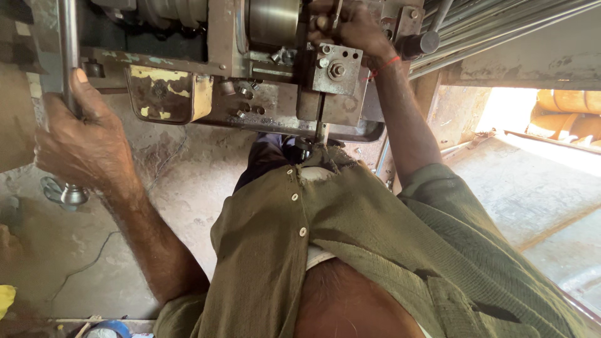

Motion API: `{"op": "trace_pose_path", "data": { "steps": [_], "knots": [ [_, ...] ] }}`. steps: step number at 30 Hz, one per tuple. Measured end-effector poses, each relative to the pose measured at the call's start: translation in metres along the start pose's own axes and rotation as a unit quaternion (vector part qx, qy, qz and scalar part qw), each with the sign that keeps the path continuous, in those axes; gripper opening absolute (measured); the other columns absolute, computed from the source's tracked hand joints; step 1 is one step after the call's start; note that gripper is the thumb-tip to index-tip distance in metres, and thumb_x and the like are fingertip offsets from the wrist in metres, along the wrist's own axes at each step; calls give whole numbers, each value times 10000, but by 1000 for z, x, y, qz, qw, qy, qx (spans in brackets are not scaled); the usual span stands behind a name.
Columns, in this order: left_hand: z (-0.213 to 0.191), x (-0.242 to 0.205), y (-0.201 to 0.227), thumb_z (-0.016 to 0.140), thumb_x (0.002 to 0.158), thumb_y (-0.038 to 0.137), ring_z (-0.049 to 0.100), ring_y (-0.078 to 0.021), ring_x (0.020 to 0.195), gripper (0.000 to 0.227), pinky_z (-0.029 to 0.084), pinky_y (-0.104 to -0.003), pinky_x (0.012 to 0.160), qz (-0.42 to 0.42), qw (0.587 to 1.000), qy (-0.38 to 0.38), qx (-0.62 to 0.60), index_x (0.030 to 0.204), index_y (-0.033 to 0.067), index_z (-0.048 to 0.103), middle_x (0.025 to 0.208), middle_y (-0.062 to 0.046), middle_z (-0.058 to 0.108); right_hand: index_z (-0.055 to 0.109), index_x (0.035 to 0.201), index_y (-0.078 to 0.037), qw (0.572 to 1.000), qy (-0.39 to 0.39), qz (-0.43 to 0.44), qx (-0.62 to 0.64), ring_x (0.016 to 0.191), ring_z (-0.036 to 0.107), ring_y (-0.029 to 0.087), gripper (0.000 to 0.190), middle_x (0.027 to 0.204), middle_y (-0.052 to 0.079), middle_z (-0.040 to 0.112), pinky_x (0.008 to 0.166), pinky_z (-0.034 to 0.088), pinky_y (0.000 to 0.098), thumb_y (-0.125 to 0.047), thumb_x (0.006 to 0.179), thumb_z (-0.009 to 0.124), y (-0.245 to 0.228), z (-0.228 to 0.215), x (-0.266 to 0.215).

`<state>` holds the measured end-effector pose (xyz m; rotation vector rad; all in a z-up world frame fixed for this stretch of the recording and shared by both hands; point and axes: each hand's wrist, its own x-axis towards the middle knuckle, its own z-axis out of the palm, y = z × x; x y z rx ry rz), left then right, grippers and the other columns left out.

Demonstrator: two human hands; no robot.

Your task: The person operates a metal lathe, using a long metal rod to control the machine's movement while holding a small metal part against the rotating tool. They repeatedly adjust the part and the machine controls, then remove the finished piece and place it on a pile of similar metal components.

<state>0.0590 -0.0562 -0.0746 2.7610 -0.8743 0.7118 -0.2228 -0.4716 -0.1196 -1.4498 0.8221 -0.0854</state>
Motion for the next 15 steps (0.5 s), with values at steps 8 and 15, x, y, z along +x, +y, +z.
{"op": "trace_pose_path", "data": {
  "steps": [8, 15],
  "knots": [
    [-2, 1, 1, 496, 1159, 493, 558, -9, 500, 506, 492, -235, 506, -6, 1000, -13, -3, 771, 196, 626, 601, 131, 547, 700, 1130, -6, 957, 85, -119, -250, 599, 650, 111, 189, 783, 81, 711, 509, 534, 283, -188, 1083, 683, 21, -15, 1],
    [-6, 3, 5, 508, 1158, 490, 572, -18, 506, 499, 474, -245, 476, -11, 1000, -13, -7, 793, 179, 646, 615, 125, 548, 668, 1248, 20, 926, 23, -230, -299, 806, 710, 166, 310, 985, 113, 736, 682, 607, 296, -205, 1046, 738, 38, -18, 6]
  ]
}}
